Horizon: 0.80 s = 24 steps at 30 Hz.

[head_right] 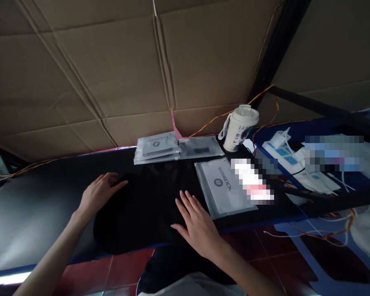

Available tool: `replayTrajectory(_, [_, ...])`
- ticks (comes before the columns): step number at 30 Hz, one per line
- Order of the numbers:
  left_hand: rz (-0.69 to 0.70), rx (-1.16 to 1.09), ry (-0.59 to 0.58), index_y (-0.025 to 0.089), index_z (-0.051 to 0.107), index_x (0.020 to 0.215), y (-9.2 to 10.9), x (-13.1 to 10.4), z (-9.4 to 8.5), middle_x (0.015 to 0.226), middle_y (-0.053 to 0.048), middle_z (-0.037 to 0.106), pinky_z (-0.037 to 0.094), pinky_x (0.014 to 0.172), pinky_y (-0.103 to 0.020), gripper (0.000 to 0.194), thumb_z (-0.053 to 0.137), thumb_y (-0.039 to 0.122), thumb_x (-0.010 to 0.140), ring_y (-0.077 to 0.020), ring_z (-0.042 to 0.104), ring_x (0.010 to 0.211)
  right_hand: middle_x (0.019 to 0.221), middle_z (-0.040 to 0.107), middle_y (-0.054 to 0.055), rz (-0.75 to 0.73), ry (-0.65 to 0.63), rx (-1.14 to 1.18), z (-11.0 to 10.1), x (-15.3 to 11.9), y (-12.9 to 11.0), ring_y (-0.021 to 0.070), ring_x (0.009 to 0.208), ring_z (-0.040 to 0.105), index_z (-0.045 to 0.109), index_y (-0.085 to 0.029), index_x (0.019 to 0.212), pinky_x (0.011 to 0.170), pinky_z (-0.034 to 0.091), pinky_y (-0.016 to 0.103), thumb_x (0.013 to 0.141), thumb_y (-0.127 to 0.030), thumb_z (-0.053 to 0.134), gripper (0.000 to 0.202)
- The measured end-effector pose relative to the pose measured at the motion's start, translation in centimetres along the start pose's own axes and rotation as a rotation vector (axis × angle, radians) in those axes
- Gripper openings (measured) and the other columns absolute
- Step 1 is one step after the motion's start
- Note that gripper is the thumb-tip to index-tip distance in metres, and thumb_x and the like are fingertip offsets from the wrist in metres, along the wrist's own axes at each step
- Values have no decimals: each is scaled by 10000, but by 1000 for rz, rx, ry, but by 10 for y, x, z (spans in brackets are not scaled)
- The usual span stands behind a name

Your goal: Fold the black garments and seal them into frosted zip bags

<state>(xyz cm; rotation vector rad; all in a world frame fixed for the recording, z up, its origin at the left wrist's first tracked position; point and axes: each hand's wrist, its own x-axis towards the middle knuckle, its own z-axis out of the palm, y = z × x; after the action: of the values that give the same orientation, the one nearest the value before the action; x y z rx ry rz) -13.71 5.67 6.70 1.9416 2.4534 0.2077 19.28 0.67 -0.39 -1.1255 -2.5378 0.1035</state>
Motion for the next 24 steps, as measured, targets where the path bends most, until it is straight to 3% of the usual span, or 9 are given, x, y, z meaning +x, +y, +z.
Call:
replayTrajectory(3, [27, 44, -147, 235, 631, 996, 2, 21, 1, 969, -62, 711, 445, 642, -283, 315, 495, 490, 871, -267, 664, 889, 1520, 322, 125, -1, 23, 23, 1, 0, 1, 294, 1404, 277, 331, -149, 1464, 1096, 386, 480, 938, -444, 473, 620])
replayTrajectory(7, [37, 69, -72, 231, 594, 1026, 7, 30, 0, 1066, -74, 684, 428, 653, -279, 272, 445, 424, 906, -265, 648, 941, 1524, 313, 126, -2, 16, 22, 1, 0, 2, 292, 1406, 273, 310, -156, 1473, 1087, 396, 487, 941, -463, 454, 631])
replayTrajectory(11, [86, 55, -81, 222, 536, 1115, 6, 15, -3, 1094, -78, 661, 442, 705, -287, 348, 454, 478, 895, -254, 643, 964, 1523, 313, 135, -1, 3, 0, 0, 1, 2, 290, 1408, 266, 345, -136, 1456, 1085, 400, 481, 945, -471, 437, 617])
replayTrajectory(14, [54, 89, -168, 198, 476, 1177, -6, -6, -5, 1000, -93, 668, 435, 646, -293, 474, 507, 531, 842, -273, 661, 889, 1524, 309, 134, 1, 7, 6, 0, 1, 1, 287, 1412, 253, 352, -134, 1451, 1091, 391, 481, 944, -460, 448, 611])
replayTrajectory(18, [34, 129, -305, 214, 489, 1010, -29, -26, -10, 794, -38, 655, 368, 557, -269, 221, 477, 377, 862, -235, 661, 729, 1526, 304, 134, -1, 21, 12, 3, 0, 2, 289, 1413, 253, 348, -137, 1454, 1091, 390, 487, 942, -449, 459, 610])
replayTrajectory(21, [46, 90, -255, 223, 471, 919, -40, -30, -13, 783, -31, 644, 376, 600, -272, 100, 430, 297, 866, -223, 651, 747, 1526, 307, 128, -1, 30, 8, 4, -1, 3, 290, 1412, 254, 343, -145, 1457, 1091, 390, 491, 941, -454, 458, 613])
replayTrajectory(24, [56, -4, -214, 224, 459, 961, -41, -34, -14, 774, -30, 634, 399, 614, -284, 167, 407, 352, 869, -229, 647, 725, 1528, 306, 124, -1, 21, -4, 5, -1, 2, 287, 1415, 248, 341, -141, 1457, 1094, 387, 487, 946, -457, 444, 610])
